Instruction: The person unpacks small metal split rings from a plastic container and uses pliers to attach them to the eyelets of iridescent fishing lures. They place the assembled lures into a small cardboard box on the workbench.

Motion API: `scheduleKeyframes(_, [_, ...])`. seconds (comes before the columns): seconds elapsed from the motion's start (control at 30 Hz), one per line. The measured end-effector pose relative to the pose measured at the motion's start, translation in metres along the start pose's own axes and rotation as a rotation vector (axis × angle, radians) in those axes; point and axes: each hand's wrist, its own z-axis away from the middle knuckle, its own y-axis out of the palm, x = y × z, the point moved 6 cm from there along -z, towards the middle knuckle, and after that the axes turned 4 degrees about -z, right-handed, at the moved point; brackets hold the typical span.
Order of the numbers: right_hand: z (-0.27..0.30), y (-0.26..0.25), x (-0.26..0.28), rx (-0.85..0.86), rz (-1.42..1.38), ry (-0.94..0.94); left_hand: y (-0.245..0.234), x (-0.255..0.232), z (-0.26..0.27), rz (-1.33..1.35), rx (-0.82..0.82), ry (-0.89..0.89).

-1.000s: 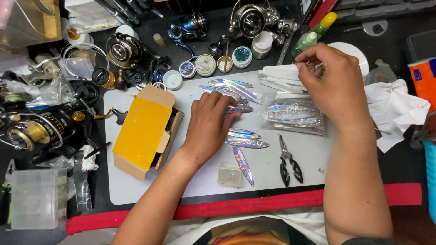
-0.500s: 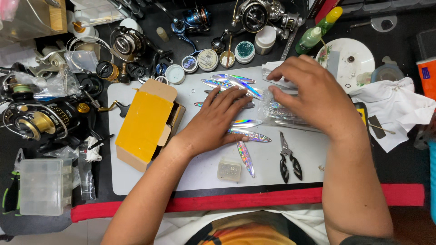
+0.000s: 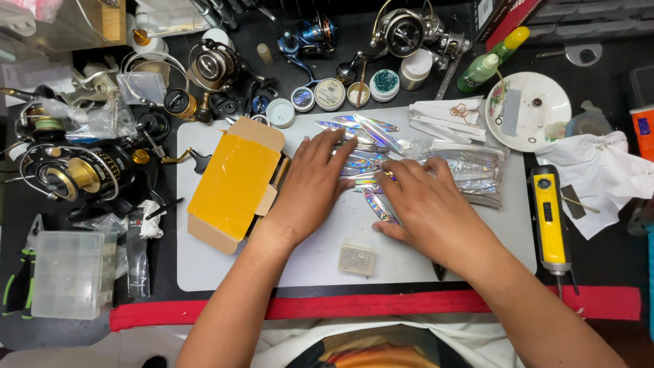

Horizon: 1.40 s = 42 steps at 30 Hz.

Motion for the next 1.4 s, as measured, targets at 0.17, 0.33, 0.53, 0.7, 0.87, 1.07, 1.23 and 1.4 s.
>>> scheduleKeyframes(0.17, [0.001, 0.017, -0.008, 0.012, -0.066, 0.052, -0.002, -0.004, -0.005, -0.027, -0.046, -0.018])
scheduleKeyframes(0.33, [-0.007, 0.019, -0.016, 0.068, -0.125, 0.092, -0.004, -0.003, -0.01, -0.009, -0.022, -0.039])
scheduleKeyframes(0.53, [-0.018, 0.021, -0.027, 0.166, -0.278, 0.203, 0.002, -0.004, -0.005, -0.009, -0.054, -0.042])
scheduleKeyframes(0.7, [-0.028, 0.018, -0.026, 0.295, -0.316, 0.266, -0.003, -0.002, -0.001, 0.061, -0.038, -0.038])
scheduleKeyframes(0.87, [-0.032, 0.014, -0.022, 0.363, -0.324, 0.337, -0.003, 0.002, 0.0, 0.154, -0.068, -0.054])
scheduleKeyframes(1.07, [-0.037, 0.012, -0.028, 0.395, -0.279, 0.364, -0.003, 0.0, 0.0, 0.241, -0.095, -0.053])
scheduleKeyframes(1.23, [-0.044, -0.001, -0.034, 0.344, -0.298, 0.34, -0.012, -0.005, 0.006, 0.296, -0.132, -0.055])
scheduleKeyframes(1.4, [-0.076, -0.033, -0.032, 0.23, -0.486, 0.369, -0.039, -0.007, 0.009, 0.462, -0.276, -0.19])
